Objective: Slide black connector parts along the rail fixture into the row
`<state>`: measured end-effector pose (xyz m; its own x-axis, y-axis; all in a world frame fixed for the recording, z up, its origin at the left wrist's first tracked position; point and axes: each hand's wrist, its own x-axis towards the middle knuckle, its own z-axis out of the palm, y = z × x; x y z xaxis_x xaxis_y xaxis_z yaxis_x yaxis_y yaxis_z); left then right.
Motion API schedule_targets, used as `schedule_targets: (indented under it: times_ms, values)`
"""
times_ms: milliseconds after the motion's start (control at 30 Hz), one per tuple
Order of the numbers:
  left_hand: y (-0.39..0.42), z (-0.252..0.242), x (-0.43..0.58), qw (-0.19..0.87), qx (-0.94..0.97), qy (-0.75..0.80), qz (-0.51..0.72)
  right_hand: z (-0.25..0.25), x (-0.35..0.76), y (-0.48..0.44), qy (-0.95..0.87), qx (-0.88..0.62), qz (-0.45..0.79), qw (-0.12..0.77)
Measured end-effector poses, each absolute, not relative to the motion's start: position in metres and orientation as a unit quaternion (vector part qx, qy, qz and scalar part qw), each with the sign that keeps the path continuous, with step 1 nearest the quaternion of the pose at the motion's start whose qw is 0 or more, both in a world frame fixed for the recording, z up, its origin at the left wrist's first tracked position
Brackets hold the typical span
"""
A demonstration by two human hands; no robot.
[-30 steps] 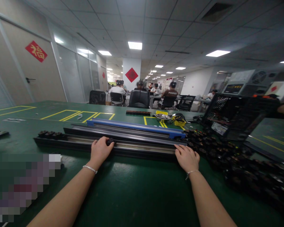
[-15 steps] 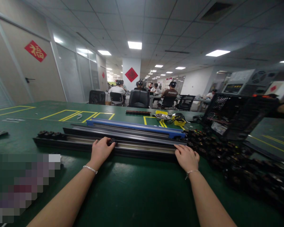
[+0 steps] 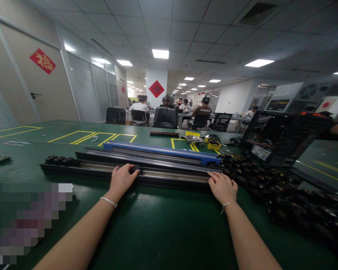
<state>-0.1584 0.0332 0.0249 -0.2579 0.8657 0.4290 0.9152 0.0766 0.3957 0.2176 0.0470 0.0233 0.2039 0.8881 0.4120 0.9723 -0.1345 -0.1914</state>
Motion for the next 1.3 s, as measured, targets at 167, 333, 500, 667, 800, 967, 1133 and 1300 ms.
schedule_targets:
  times_ms: [167,333,500,667,800,967,1133,1300]
  values:
    - [0.033,0.025,-0.159,0.042,-0.612,-0.730,-0.302,0.024,0.218,0.047,-0.622,-0.749,-0.096,0.205]
    - [0.032,0.026,-0.159,0.039,-0.610,-0.733,-0.299,0.024,0.218,0.047,-0.624,-0.748,-0.094,0.203]
    - [0.030,0.029,-0.155,0.038,-0.617,-0.729,-0.294,0.025,0.217,0.047,-0.623,-0.751,-0.090,0.200]
    - [0.030,0.030,-0.153,0.039,-0.623,-0.725,-0.292,0.025,0.218,0.047,-0.626,-0.749,-0.083,0.199]
    - [0.030,0.029,-0.154,0.041,-0.625,-0.724,-0.289,0.025,0.218,0.047,-0.626,-0.747,-0.089,0.205]
    - [0.031,0.028,-0.154,0.041,-0.632,-0.717,-0.292,0.024,0.218,0.047,-0.627,-0.745,-0.098,0.206]
    - [0.031,0.026,-0.150,0.041,-0.642,-0.707,-0.292,0.024,0.218,0.047,-0.626,-0.746,-0.098,0.203]
    - [0.031,0.026,-0.147,0.035,-0.652,-0.699,-0.291,0.024,0.218,0.047,-0.624,-0.749,-0.095,0.203]
